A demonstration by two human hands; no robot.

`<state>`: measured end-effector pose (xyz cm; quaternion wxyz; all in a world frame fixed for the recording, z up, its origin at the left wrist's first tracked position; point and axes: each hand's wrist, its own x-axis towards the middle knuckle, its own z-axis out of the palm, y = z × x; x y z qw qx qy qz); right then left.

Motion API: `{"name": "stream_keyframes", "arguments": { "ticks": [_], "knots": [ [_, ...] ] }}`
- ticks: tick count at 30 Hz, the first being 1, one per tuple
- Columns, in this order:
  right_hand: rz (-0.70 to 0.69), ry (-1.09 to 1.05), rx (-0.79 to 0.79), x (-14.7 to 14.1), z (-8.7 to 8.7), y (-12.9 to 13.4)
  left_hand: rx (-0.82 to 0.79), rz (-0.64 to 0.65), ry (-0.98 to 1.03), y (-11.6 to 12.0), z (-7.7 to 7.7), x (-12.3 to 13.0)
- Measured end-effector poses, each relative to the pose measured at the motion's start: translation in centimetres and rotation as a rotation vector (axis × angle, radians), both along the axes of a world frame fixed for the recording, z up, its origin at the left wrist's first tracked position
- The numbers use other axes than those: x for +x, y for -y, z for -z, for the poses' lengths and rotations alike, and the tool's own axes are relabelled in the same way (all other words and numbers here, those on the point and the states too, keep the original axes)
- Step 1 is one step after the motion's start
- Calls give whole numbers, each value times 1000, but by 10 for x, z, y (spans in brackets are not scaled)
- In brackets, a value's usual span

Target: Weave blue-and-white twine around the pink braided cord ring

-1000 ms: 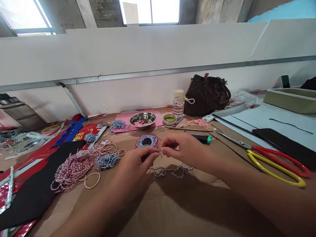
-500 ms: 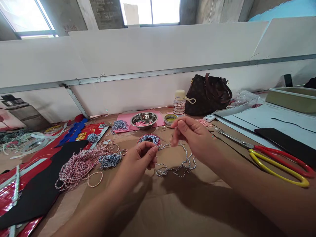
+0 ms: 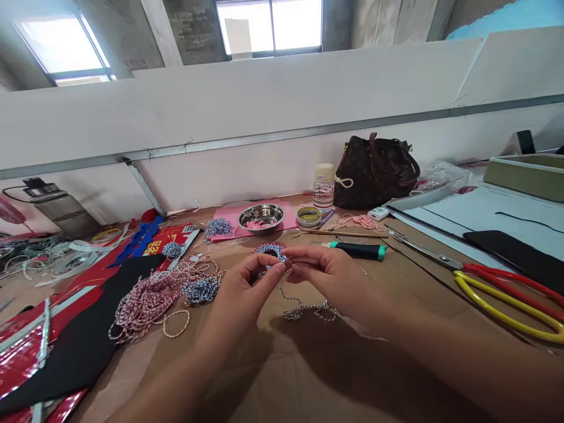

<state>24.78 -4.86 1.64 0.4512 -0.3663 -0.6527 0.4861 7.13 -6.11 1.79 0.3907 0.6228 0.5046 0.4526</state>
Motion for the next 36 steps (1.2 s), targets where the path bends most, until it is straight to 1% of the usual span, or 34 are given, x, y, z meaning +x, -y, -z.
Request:
{"name": "stream_keyframes", "arguments": {
  "ticks": [3,6,9,11,16,22,25,29,36],
  "knots": [
    [18,-46,-60,-2,1,-1,8,-7,-55,0,1,0],
    [54,-6,-65,-2,1,-3,32,-8,-104,3,1,1],
    [59,20,-67,-1,0,-4,50,-18,-130,6,-1,2],
    [59,28,-42,-1,0,-3,43,-22,-142,7,-1,2],
    [85,63,106,-1,3,-1,47,-21,-147,5,-1,2],
    [169,240,291,2,2,1,33,-7,-99,4,-1,1],
    [205,295,387,3,4,0,35,-21,-114,5,-2,1],
    [224,346,490,4,9,-2,41,-49,-134,4,-3,2],
    [243,447,659,5,18,-3,33,-35,-106,-1,3,-1]
  ]
}}
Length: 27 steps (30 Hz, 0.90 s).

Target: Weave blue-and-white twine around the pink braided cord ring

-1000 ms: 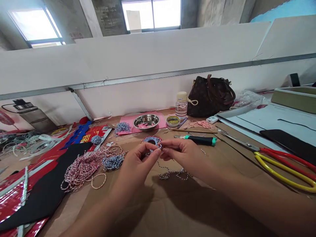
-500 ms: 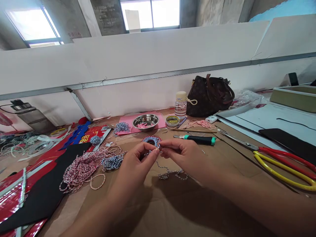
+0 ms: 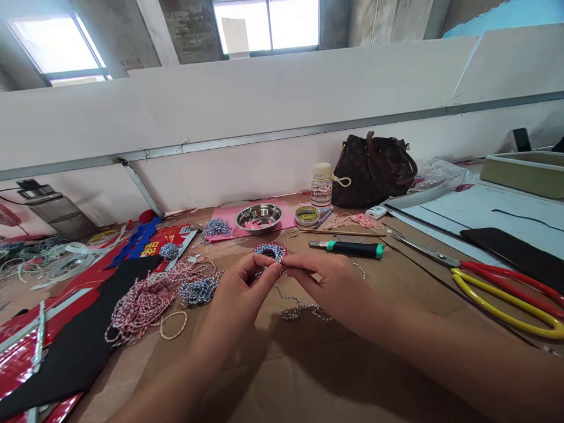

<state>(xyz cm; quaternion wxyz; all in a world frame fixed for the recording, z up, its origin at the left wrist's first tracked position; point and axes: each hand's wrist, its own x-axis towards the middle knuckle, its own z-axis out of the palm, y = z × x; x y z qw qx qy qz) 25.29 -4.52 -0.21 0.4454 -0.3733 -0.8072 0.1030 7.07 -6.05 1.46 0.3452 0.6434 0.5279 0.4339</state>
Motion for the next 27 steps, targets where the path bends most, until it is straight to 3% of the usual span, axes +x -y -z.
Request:
{"name": "stream_keyframes", "arguments": {
  "ticks": [6,9,11,16,18,22,27],
  "knots": [
    [-33,89,160,3,5,-3,20,-3,-28,0,0,0],
    [-52,92,167,3,3,-1,54,-11,-56,2,0,0],
    [-79,42,80,2,-2,2,71,-10,-66,4,-1,0],
    [-230,-309,-470,-3,-18,8,100,-36,-95,7,-3,0],
    [-237,-432,-594,-5,-20,7,125,-19,-126,8,-3,1],
    [-170,-472,-598,-5,-18,6,150,5,-161,8,0,2],
    [-158,-368,-514,-4,-18,8,116,57,-164,5,2,1]
  ]
}}
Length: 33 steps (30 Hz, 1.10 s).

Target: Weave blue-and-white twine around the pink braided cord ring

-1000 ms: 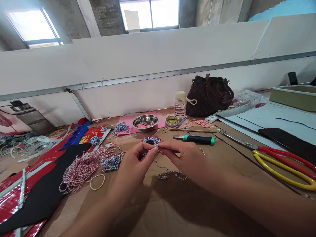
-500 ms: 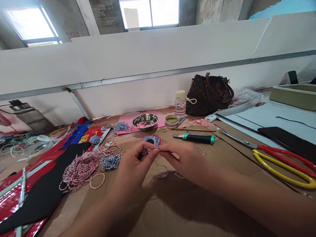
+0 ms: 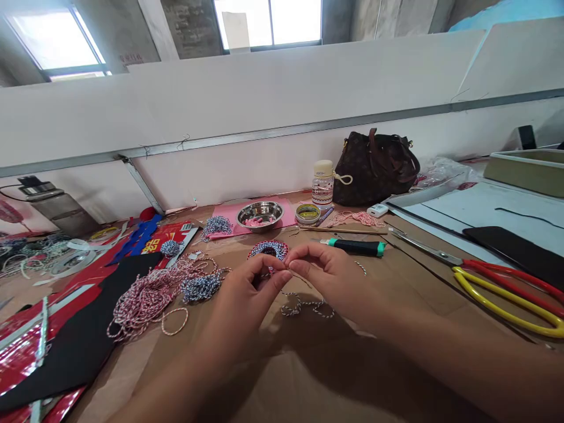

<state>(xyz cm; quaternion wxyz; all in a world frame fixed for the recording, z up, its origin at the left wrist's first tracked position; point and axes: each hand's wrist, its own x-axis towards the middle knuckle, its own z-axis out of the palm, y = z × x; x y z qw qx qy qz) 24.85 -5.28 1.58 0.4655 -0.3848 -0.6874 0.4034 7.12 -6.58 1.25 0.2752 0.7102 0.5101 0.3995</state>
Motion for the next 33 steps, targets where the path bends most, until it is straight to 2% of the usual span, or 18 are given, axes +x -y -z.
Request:
{"name": "stream_keyframes", "arguments": {
  "ticks": [5,11,15,21,23,28,33],
  "knots": [
    [-4,12,95,3,0,-1,-13,19,9,-4,1,2],
    [-113,-116,18,4,3,-5,5,48,22,-1,2,3],
    [-96,-197,-6,4,0,-7,-5,68,32,-2,3,1],
    [-235,-423,-234,7,-3,-13,-36,78,49,-1,1,2],
    [-244,-471,-263,8,-3,-16,-46,81,29,0,0,3],
    [-172,-306,-198,9,-7,-15,-11,65,-84,0,0,3],
    [-190,-184,-258,8,-7,-17,113,74,-114,-3,0,-2]
  ]
}}
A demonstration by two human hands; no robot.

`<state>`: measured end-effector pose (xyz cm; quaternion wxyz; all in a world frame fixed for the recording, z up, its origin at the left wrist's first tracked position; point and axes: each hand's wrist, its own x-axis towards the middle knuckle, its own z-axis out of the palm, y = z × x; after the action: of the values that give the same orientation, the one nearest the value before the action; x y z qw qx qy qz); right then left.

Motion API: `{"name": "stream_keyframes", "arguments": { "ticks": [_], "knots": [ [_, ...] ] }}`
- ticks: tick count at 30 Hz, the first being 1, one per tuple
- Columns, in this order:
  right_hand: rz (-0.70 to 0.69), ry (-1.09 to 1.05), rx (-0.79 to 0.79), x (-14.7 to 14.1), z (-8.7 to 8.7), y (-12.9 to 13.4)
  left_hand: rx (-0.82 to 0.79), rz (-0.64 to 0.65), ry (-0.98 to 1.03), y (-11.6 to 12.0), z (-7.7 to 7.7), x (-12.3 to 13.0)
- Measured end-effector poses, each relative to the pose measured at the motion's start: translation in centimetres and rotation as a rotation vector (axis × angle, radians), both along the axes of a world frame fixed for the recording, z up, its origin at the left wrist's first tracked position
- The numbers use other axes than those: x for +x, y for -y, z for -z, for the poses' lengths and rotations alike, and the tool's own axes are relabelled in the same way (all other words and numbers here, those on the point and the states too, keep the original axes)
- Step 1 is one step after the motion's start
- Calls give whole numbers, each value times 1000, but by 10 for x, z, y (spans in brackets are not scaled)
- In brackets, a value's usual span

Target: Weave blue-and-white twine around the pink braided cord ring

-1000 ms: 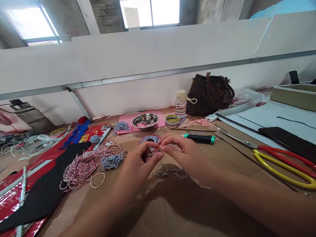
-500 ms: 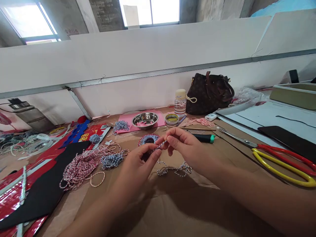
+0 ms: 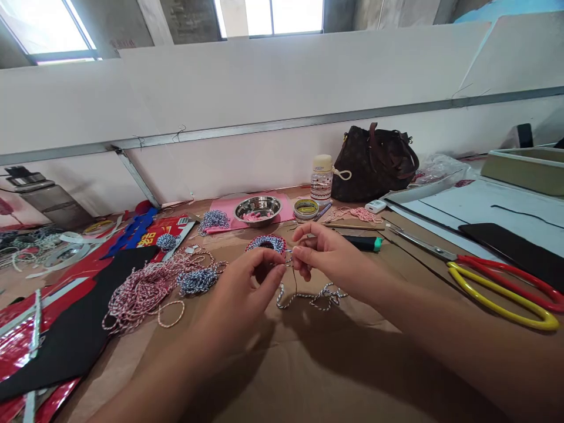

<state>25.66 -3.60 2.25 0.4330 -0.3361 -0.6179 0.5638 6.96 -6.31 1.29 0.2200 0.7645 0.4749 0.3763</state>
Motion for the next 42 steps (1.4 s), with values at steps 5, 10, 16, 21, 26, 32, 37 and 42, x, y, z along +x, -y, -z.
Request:
{"name": "stream_keyframes", "arguments": {
  "ticks": [5,10,16,21,26,32,37,42],
  "knots": [
    [-107,93,-62,0,4,-4,181,-12,6,1,-1,-4],
    [-210,186,-79,-1,2,3,303,11,-57,4,-1,-4],
    [-194,110,-57,-1,2,3,203,0,62,1,-2,-3],
    [-181,0,-50,1,3,-2,75,21,-9,-3,-4,-2],
    [-191,2,-72,0,3,0,-13,62,79,-5,-3,-1],
    [-176,4,-70,0,4,-1,-102,29,60,-5,-5,-1],
    [-116,-1,-84,0,4,-1,-149,54,78,-5,-5,-1],
    [-126,-48,-133,-1,7,-1,17,80,-11,-1,-5,2]
  ]
}}
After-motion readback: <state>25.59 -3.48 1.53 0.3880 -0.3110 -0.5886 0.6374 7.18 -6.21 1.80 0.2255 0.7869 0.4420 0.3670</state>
